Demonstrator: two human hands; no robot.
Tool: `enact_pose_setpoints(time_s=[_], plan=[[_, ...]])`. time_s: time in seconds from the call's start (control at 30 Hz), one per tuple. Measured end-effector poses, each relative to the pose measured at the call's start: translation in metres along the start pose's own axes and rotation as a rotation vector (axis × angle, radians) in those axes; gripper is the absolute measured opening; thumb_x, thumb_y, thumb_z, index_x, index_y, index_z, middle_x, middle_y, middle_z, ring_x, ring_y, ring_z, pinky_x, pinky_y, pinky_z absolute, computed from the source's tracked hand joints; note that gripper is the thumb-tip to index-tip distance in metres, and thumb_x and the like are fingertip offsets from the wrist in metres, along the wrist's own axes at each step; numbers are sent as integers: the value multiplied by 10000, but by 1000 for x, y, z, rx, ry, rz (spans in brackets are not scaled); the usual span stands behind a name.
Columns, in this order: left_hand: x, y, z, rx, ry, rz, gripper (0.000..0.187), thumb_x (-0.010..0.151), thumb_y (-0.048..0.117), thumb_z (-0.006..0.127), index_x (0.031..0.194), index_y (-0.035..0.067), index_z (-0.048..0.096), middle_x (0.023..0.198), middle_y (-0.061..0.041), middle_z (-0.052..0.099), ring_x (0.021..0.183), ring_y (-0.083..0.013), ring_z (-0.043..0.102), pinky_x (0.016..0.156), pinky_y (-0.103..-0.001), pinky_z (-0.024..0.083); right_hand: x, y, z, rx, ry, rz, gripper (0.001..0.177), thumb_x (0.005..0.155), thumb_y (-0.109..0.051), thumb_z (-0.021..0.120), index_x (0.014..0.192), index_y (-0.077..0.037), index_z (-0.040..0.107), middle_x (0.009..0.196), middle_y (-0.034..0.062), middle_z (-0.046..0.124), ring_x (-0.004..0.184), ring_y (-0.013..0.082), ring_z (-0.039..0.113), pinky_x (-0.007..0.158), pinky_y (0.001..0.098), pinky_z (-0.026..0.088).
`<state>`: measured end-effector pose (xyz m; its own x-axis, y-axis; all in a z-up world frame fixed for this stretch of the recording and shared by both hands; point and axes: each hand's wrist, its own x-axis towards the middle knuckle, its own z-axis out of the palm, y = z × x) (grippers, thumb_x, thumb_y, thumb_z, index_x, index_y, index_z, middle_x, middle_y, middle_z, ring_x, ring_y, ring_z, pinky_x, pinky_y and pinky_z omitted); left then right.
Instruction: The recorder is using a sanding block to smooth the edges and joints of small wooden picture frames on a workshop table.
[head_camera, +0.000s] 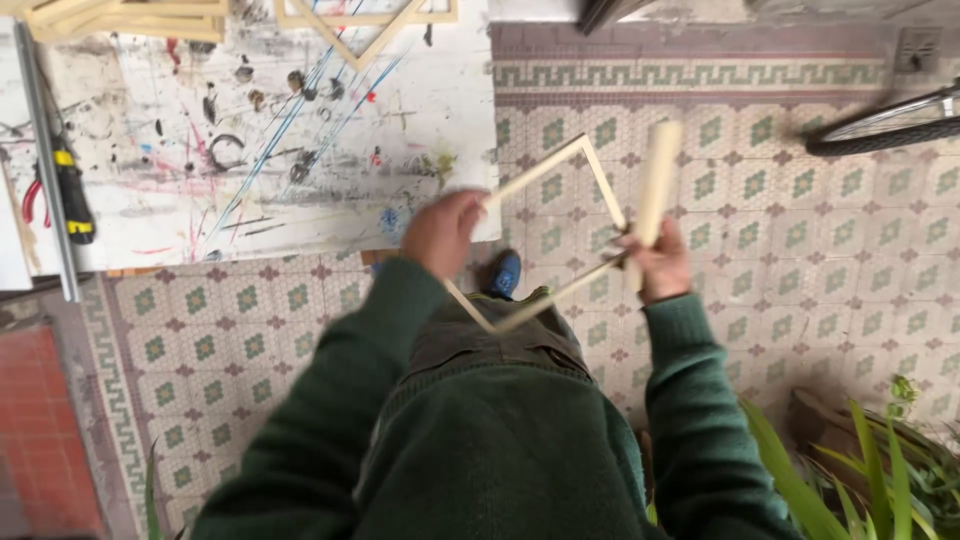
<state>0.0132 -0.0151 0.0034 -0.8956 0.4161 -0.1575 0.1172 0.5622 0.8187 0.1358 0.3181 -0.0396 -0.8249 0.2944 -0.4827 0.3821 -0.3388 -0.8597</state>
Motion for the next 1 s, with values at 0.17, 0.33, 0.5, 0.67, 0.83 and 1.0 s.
enact_pose_setpoints(time_s=[0.17, 0.33, 0.5, 0.67, 0.83, 1.0], plan=[[65, -43, -34, 316, -76, -40, 259, 1018, 66, 571, 1216, 92, 736, 1008, -126, 757, 761, -270, 708, 664, -444, 594, 5, 84, 61, 48, -48, 69, 514, 895, -28, 707, 1360, -45, 489, 1052, 180, 701, 892, 260, 747, 670, 394, 671], [96, -78, -35, 569, -47, 56, 195, 982, 28, 605, 1103, 50, 757, 1006, -145, 735, 897, -300, 686, 836, -450, 576, 12, 88, 145, -62, 238, 324, 596, 822, -39, 789, 1333, 17, 488, 1011, 170, 688, 769, 282, 712, 595, 411, 653], [58, -79, -6, 670, -93, 304, 310, 926, 152, 726, 1231, 93, 721, 1358, -101, 616, 1276, -300, 561, 1119, -469, 463, 15, 91, 169, -156, 238, 171, 577, 867, -120, 803, 1330, 36, 497, 1025, 129, 696, 815, 201, 695, 668, 335, 639], [4, -69, 17, 595, -298, 282, 953, 724, 507, 862, 1503, 116, 476, 1654, -158, 252, 1528, -378, 207, 1215, -647, 223, 15, 102, 164, -49, 134, 149, 521, 895, -129, 757, 1327, 46, 522, 1040, 139, 700, 847, 174, 675, 708, 345, 601], [-5, -90, 26, 559, -218, 98, 1030, 684, 544, 886, 1540, 204, 425, 1694, -130, 143, 1556, -403, 110, 1224, -691, 153, 27, 111, 143, -40, -32, 127, 504, 926, -109, 700, 1377, 34, 526, 1162, 132, 733, 926, 171, 657, 825, 355, 566], [0, -101, 23, 590, -262, 99, 1099, 651, 584, 909, 1564, 246, 400, 1705, -150, 83, 1561, -408, 68, 1194, -748, 87, 35, 67, 141, 24, -68, 270, 710, 1000, -228, 502, 1584, -230, 96, 1411, 172, 587, 1265, 223, 586, 1013, 400, 506]])
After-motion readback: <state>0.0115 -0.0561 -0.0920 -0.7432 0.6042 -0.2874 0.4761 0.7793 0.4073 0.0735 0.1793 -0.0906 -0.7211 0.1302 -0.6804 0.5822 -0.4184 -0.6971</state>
